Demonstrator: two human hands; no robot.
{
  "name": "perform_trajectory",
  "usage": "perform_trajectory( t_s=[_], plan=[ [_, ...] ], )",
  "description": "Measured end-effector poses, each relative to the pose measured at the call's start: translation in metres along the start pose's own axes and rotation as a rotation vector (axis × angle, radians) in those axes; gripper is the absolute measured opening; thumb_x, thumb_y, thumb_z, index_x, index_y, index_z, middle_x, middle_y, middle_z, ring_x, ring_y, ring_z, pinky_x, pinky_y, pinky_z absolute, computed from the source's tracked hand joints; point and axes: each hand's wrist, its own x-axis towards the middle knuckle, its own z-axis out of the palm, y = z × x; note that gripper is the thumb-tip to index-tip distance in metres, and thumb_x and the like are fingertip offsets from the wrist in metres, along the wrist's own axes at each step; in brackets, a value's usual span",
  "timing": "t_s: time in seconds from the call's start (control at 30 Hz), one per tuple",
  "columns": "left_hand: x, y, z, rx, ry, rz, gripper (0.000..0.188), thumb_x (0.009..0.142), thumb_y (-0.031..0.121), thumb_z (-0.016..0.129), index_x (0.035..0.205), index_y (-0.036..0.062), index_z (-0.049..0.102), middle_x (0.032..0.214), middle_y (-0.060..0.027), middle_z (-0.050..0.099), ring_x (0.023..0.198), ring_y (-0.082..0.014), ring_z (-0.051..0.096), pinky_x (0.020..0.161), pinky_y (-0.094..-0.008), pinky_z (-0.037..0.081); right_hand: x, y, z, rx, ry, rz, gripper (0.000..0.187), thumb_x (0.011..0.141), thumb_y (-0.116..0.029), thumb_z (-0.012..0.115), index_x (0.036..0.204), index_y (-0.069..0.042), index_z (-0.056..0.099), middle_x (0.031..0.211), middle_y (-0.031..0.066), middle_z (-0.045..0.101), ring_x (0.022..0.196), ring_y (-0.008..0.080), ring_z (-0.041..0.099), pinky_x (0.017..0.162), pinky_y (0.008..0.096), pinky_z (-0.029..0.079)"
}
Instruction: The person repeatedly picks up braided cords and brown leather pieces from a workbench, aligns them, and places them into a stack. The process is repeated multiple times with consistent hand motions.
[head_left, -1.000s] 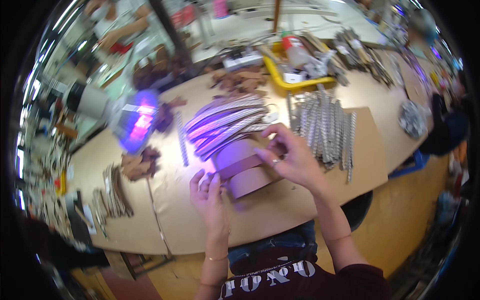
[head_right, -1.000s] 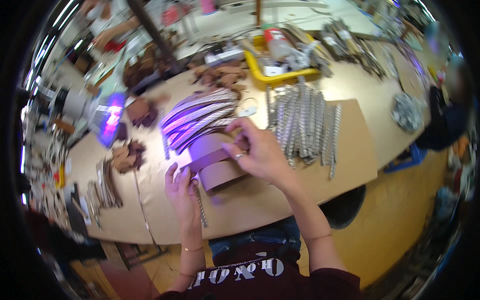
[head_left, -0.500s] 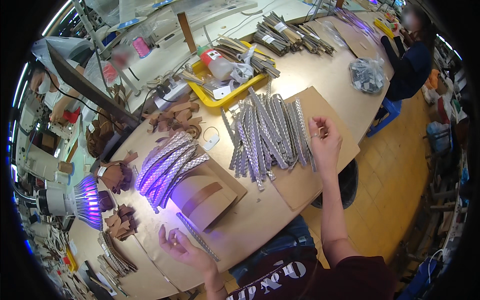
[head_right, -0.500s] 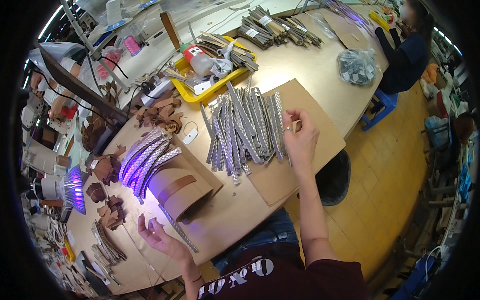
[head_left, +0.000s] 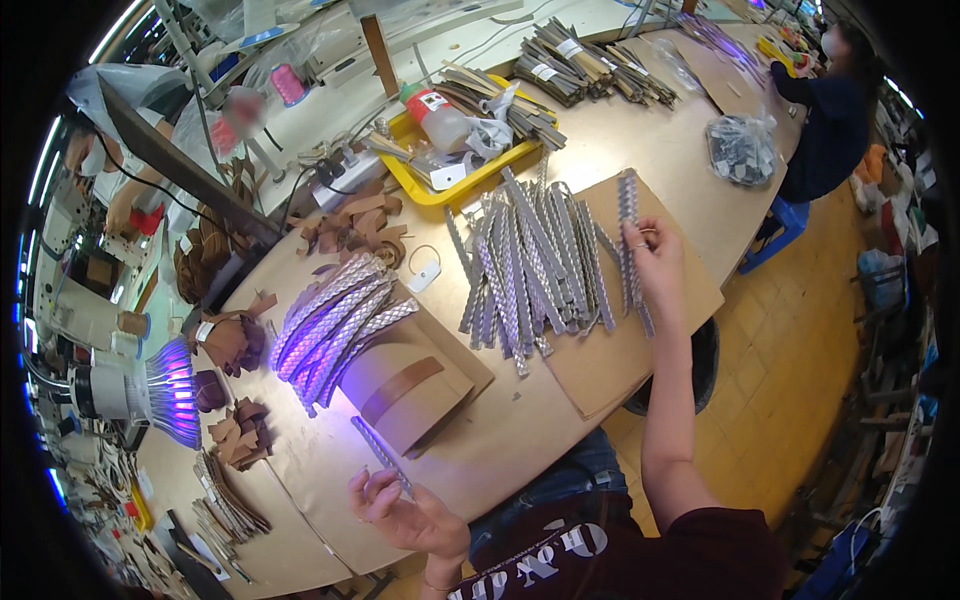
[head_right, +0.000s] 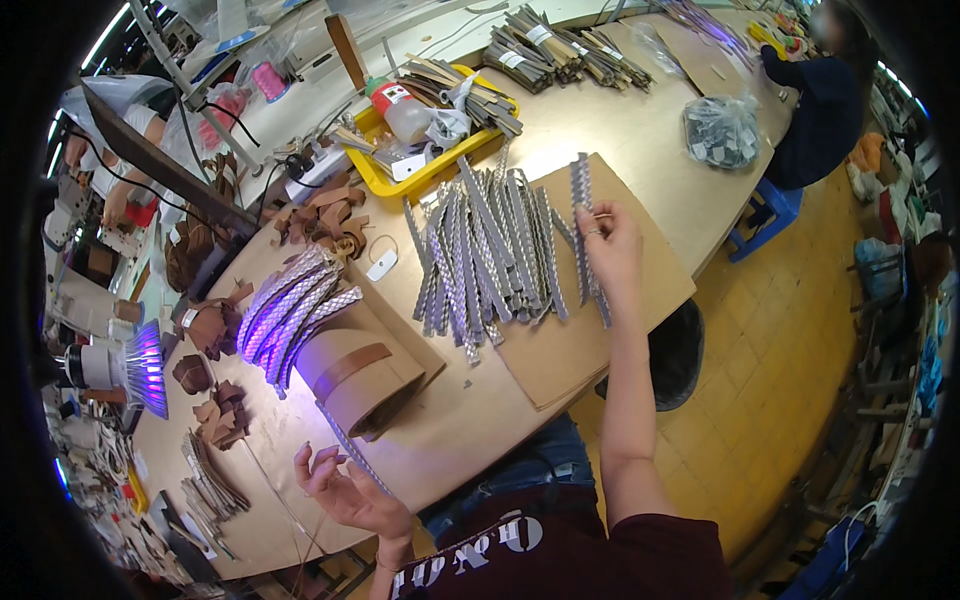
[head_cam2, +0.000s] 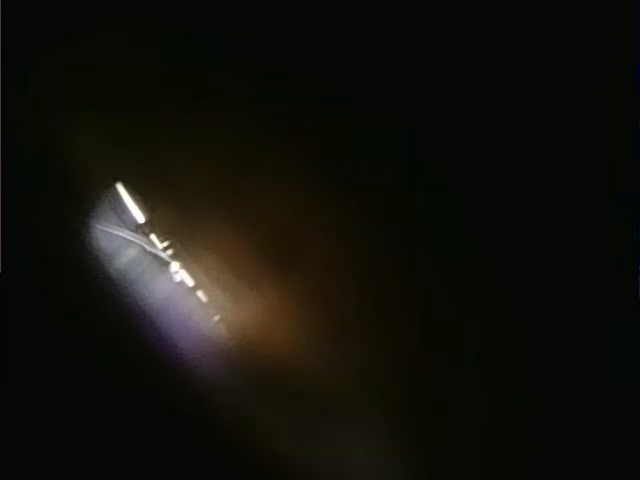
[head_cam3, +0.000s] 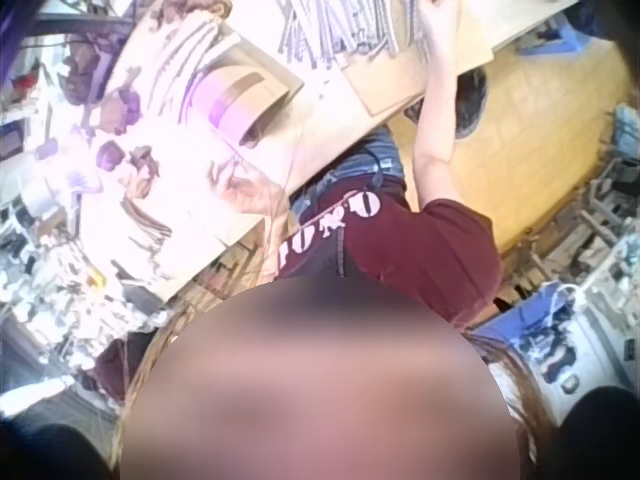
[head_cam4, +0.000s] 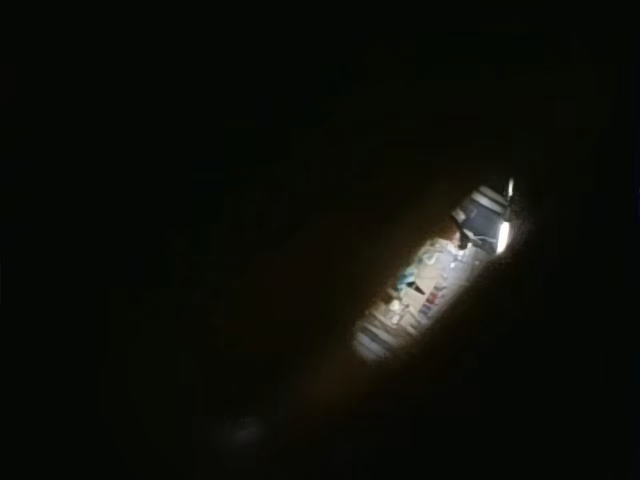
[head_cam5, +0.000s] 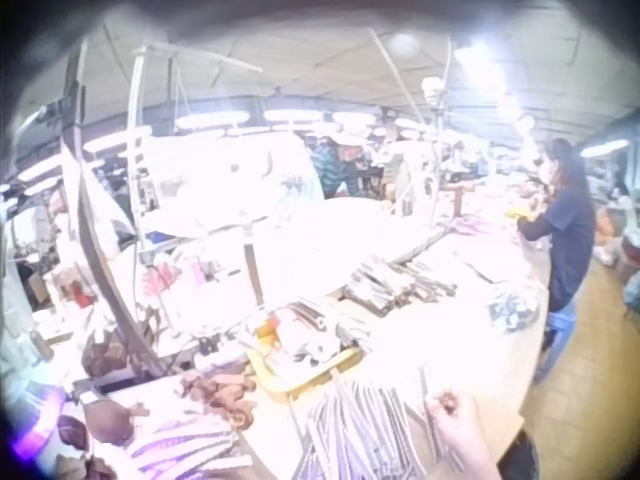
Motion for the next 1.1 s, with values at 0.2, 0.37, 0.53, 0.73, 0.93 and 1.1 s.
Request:
perform_trajectory(
  t_s=[0.2,0.37,0.53,0.73,0.93,1.1],
  plan=[
    [-0.004,0.003,-0.002,0.024,-0.169,0.155,0.025,0.079,-0.004,0.057,0.101,0.0070,0.051,0.125,-0.0187,0.045,0.103,-0.0272,0.053,0.089,-0.0413,0.044,-0.001,-0.026,-0.024,0.080,-0.115,-0.152,0.019,0.099,-0.020,0.058,0.097,-0.001,0.058,0.078,-0.0016,0.057,0.070,0.0074,0.051,0.065,0.0210,0.043],
    [0.018,0.019,0.005,-0.089,-0.494,0.284,0.020,0.081,-0.002,0.060,0.099,0.0030,0.055,0.126,-0.0218,0.050,0.107,-0.0271,0.054,0.089,-0.0392,0.046,-0.017,-0.058,-0.012,0.105,-0.379,-0.038,0.017,0.099,-0.021,0.058,0.097,-0.005,0.056,0.079,-0.0057,0.053,0.068,0.0028,0.045,0.061,0.0195,0.036],
    [0.038,0.053,0.042,-0.391,-0.578,-0.124,0.036,0.087,0.001,0.060,0.121,-0.0033,0.053,0.124,-0.0190,0.056,0.111,-0.0267,0.058,0.094,-0.0374,0.047,-0.054,-0.094,-0.009,0.391,-0.727,-0.042,0.011,0.097,-0.014,0.060,0.097,-0.004,0.056,0.081,-0.0054,0.055,0.074,0.0023,0.048,0.065,0.0199,0.040],
    [0.049,0.047,0.093,-0.831,-0.624,-0.632,0.033,0.096,0.008,0.060,0.123,-0.0107,0.055,0.114,-0.0153,0.065,0.102,-0.0168,0.065,0.087,-0.0280,0.054,-0.104,-0.107,0.015,0.355,-0.871,-0.029,0.013,0.092,-0.010,0.067,0.099,-0.004,0.059,0.085,-0.0038,0.060,0.075,0.0025,0.053,0.064,0.0180,0.041],
    [0.044,0.032,0.101,-0.880,-0.629,-0.720,0.027,0.098,0.008,0.058,0.118,-0.0102,0.059,0.097,-0.0119,0.069,0.086,-0.0133,0.067,0.079,-0.0257,0.056,-0.085,-0.101,0.009,0.446,-0.617,-0.058,0.009,0.092,-0.008,0.067,0.096,-0.001,0.063,0.082,-0.0009,0.064,0.075,0.0053,0.058,0.070,0.0205,0.047],
    [0.043,0.025,0.122,-0.910,-0.689,-0.842,0.032,0.098,0.011,0.058,0.122,-0.0115,0.056,0.101,-0.0127,0.069,0.092,-0.0160,0.067,0.084,-0.0268,0.055,-0.062,-0.097,-0.017,0.498,-0.520,-0.088,0.014,0.095,-0.013,0.064,0.099,0.000,0.065,0.082,0.0015,0.064,0.074,0.0057,0.057,0.070,0.0195,0.044]
  ],
)
